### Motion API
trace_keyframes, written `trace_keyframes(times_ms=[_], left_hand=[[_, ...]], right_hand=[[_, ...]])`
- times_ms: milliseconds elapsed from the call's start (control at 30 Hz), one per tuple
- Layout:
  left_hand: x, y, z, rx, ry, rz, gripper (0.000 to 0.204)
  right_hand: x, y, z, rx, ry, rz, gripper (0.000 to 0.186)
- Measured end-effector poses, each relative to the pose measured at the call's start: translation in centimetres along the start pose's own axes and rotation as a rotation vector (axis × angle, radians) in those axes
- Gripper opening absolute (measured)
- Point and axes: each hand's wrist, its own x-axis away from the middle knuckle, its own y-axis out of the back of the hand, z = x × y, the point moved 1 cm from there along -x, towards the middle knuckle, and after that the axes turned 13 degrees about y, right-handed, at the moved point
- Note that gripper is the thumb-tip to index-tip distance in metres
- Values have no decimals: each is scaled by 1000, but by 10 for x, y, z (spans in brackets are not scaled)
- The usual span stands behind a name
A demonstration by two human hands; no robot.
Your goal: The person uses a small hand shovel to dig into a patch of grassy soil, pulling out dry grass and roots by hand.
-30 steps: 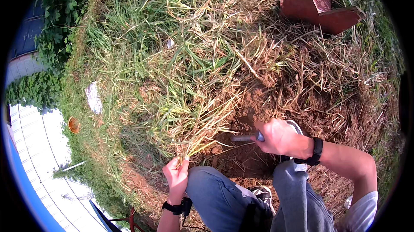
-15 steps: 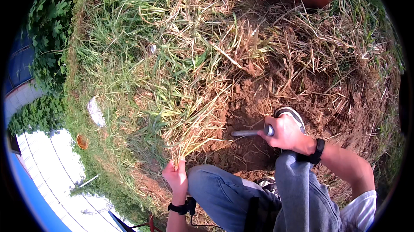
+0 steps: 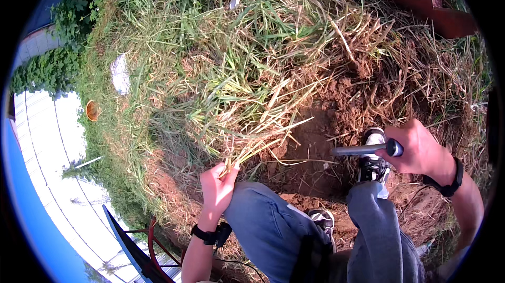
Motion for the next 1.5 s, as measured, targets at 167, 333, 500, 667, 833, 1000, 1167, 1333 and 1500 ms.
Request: trace_keyframes(times_ms=[167, 333, 500, 667, 833, 1000, 1167, 1333, 1500], left_hand=[[-2, 0, 4, 18, -30, 174, 19], [10, 2, 12, 63, -40, 85, 19], [9, 4, -3, 25, 31, 46, 16], [0, -6, 18, 193, -50, -3, 17], [2, 1, 11, 121, 9, 30, 20], [-2, 3, 24, 92, -36, 35, 20], [-2, 11, 26, 57, 84, 97, 18], [-6, -2, 33, 124, -21, 65, 15], [-10, 1, 30, 98, -36, 5, 27]], right_hand=[[-12, 6, -10, 42, -13, 46, 30], [-86, -68, 0, 143, 62, 22, 27], [-45, -87, -27, 27, -38, -89, 29], [-20, -104, -40, -50, -115, -203, 31], [-22, -105, -40, -89, -137, -200, 34], [-12, -86, 2, 30, -69, -108, 35], [10, -15, 37, 216, -163, -39, 33], [-46, -109, 19, 277, -96, -110, 34], [-35, -126, 9, 295, -83, -276, 35]])
